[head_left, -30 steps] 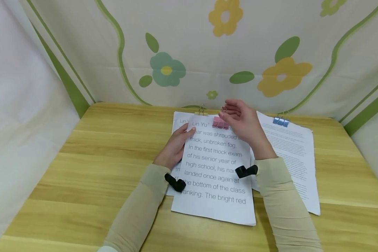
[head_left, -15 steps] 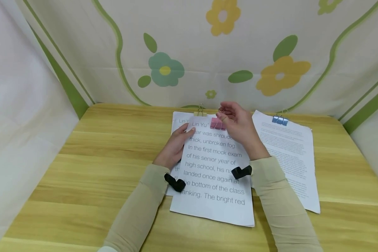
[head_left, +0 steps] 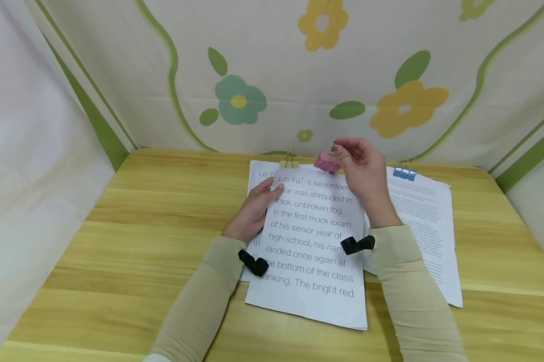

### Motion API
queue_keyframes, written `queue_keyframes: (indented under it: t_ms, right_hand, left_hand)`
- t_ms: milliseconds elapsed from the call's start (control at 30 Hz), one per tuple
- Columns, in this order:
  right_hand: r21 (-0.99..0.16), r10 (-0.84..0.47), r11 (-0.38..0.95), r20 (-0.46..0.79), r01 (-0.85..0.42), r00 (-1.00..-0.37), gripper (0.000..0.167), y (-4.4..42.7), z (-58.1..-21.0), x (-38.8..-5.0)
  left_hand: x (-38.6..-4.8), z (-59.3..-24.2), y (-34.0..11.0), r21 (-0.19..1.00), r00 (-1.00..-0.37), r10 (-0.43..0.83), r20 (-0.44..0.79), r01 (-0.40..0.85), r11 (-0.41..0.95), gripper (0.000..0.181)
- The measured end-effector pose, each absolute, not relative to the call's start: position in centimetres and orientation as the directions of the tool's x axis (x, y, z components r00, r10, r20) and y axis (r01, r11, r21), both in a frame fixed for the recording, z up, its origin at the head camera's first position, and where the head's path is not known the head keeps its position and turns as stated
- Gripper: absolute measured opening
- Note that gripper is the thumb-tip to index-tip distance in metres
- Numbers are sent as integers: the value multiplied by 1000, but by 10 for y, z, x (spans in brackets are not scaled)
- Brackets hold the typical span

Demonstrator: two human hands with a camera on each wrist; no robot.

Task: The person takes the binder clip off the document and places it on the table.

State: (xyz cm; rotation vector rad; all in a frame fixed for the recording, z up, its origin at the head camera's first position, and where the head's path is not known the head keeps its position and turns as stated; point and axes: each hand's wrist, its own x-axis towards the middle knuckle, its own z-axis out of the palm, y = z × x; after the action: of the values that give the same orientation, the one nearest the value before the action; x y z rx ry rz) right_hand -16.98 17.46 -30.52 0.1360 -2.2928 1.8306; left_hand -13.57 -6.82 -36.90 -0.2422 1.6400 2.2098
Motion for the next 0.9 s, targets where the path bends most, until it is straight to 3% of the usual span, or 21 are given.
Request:
queue_keyframes:
  t_ms: [400,533,900]
  right_hand:
    - [-976,259,-31,201,-216,-945,34,220,-294,-163]
    - [-978,291,-43,182,-203,-939,34,244,-293,-156]
    - [-974,385,-185,50,-130,-921,23,297,-320,-140]
  left_hand:
    - [-132,-372,-68,872,-902,209,-377,-422,-248,47]
    - [-132,-373,-70,878,-905,193,-379,-418,-232,52]
    - [-130,-367,-72,880,-923,152,-353,-382,-281,57]
